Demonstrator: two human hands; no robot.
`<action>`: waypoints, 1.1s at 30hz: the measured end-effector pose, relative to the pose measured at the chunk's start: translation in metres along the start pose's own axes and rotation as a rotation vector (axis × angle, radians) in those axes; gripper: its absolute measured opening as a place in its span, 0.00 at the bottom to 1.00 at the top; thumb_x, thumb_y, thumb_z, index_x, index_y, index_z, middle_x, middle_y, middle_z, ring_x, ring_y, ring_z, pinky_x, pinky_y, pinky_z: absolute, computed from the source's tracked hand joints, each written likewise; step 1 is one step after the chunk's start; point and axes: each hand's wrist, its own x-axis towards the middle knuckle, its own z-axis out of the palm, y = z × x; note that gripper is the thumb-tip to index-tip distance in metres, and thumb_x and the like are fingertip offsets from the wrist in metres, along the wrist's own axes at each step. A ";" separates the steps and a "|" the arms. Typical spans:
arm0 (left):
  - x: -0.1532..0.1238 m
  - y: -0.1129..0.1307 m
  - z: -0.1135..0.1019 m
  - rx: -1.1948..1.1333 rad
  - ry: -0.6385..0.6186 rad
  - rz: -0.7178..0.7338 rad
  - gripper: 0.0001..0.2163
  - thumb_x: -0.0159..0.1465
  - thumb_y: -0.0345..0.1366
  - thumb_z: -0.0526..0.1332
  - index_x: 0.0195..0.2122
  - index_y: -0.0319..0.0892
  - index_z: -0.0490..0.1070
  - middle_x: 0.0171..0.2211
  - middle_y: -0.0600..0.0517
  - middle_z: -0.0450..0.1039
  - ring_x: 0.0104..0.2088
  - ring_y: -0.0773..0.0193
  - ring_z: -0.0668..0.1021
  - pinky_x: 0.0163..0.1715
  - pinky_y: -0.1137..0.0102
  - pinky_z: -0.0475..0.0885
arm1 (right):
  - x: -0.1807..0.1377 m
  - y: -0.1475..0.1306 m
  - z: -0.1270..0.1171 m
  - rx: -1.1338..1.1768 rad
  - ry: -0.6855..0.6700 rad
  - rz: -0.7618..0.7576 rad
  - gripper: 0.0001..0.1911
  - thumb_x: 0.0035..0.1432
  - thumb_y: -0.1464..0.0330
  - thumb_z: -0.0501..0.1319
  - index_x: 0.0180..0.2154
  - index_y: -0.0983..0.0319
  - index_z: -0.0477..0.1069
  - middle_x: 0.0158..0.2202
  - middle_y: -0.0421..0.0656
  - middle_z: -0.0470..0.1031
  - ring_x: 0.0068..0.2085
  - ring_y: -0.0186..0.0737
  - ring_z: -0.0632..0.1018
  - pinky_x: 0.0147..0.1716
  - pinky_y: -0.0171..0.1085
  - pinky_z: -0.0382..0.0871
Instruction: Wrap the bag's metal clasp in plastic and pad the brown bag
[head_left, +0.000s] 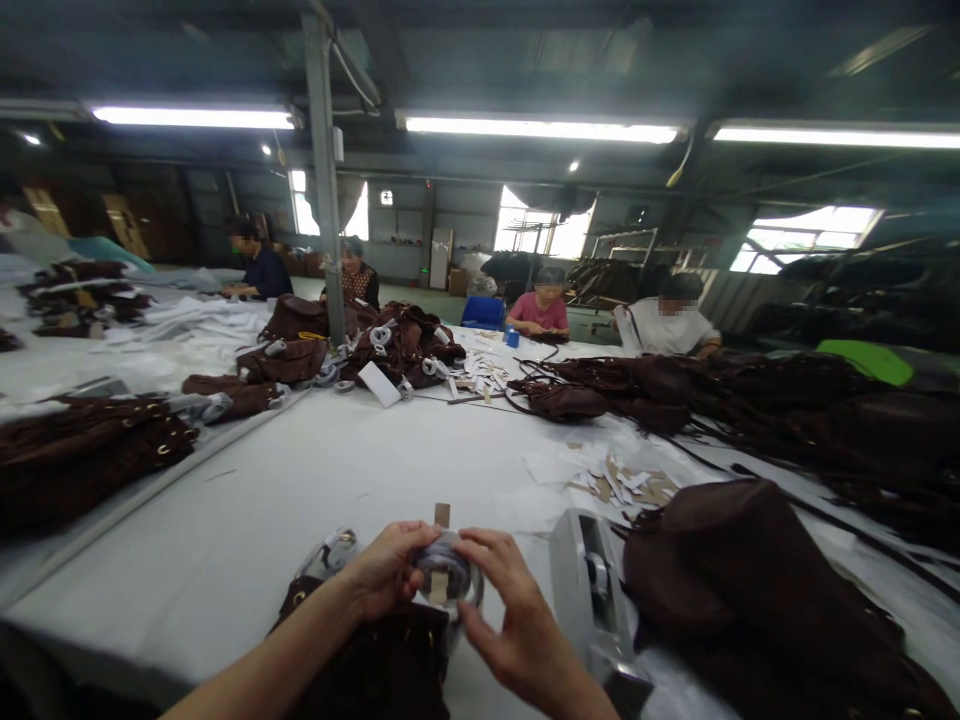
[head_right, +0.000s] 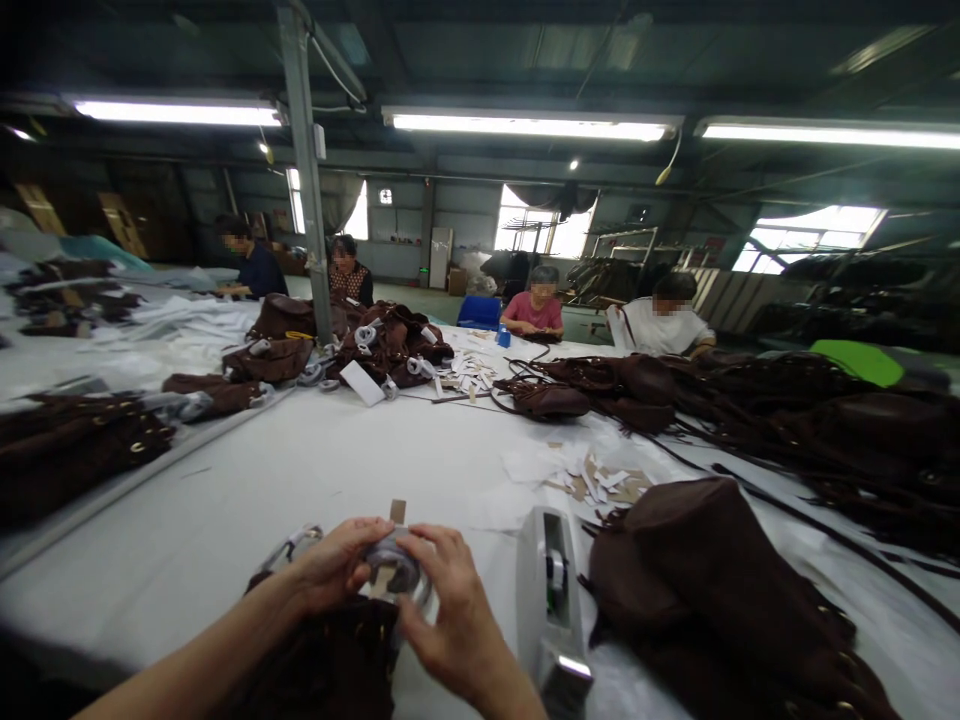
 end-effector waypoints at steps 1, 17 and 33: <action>0.000 0.000 0.001 -0.012 -0.008 -0.010 0.13 0.55 0.42 0.66 0.30 0.37 0.68 0.19 0.56 0.69 0.11 0.77 0.67 0.09 0.82 0.55 | -0.004 -0.002 0.003 -0.063 -0.020 -0.049 0.21 0.50 0.69 0.63 0.48 0.53 0.70 0.51 0.46 0.69 0.52 0.47 0.69 0.51 0.46 0.64; -0.012 0.007 0.029 0.240 -0.051 -0.001 0.16 0.51 0.44 0.66 0.30 0.42 0.61 0.19 0.57 0.69 0.10 0.71 0.70 0.05 0.82 0.56 | 0.014 0.001 -0.006 -0.093 0.107 0.106 0.08 0.54 0.64 0.61 0.32 0.56 0.79 0.50 0.48 0.69 0.33 0.37 0.74 0.36 0.39 0.70; -0.025 0.000 0.034 0.277 -0.200 -0.006 0.13 0.51 0.36 0.62 0.36 0.41 0.61 0.26 0.52 0.73 0.17 0.64 0.77 0.12 0.78 0.68 | 0.023 0.005 -0.006 0.414 0.081 0.531 0.09 0.40 0.65 0.69 0.22 0.65 0.76 0.20 0.41 0.74 0.23 0.32 0.69 0.25 0.32 0.62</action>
